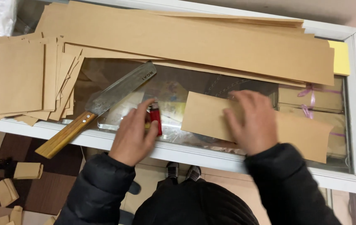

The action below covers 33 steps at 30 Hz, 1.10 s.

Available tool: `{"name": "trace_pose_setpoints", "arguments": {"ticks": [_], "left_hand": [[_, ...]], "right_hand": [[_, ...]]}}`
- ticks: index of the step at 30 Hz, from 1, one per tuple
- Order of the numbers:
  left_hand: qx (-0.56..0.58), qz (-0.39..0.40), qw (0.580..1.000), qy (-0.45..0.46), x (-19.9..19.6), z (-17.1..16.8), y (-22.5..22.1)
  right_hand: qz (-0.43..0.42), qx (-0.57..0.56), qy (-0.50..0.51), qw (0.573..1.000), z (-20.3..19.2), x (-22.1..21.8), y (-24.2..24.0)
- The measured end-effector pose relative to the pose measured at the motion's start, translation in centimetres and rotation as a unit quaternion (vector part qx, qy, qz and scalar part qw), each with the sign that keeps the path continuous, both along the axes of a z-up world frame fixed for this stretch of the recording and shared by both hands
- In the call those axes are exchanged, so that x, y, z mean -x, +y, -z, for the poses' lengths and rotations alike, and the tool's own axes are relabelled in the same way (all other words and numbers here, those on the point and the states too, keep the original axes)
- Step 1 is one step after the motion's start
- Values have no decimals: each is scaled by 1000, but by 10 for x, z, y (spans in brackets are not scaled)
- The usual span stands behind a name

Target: Folding brown paper strips and cutting them into smaller pieces using a large knife

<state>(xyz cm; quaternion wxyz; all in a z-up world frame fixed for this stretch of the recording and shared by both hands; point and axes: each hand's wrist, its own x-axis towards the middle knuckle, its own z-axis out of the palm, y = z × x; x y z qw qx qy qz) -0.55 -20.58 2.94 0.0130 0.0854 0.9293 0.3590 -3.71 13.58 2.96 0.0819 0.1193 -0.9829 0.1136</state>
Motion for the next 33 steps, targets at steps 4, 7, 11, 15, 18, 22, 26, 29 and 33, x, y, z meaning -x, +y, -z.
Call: {"name": "trace_pose_setpoints", "arguments": {"ticks": [4,7,11,15,18,22,26,29,33], "left_hand": [[74,-24,996,38,0,19,-5],[111,-36,990,76,-3,30,-1],[91,-70,983,146,-9,28,9],[69,-79,971,214,-11,35,24],[32,-51,968,243,-11,30,43],[-15,-38,981,191,-9,17,69],[-269,-44,961,33,-2,18,86],[-377,-42,925,-4,-3,19,89],[-410,-53,910,-28,-12,-1,87]], "right_hand": [[34,-70,-35,996,26,12,35],[44,-107,-72,991,23,11,35],[52,-96,-146,983,13,12,31],[55,-79,-161,982,14,16,34],[51,-83,-152,984,23,16,41],[12,-11,-92,996,-1,-2,33],[-44,54,-28,997,-28,-18,33],[-60,69,-46,995,-45,-28,39],[-23,97,-168,981,-93,-46,34]]}}
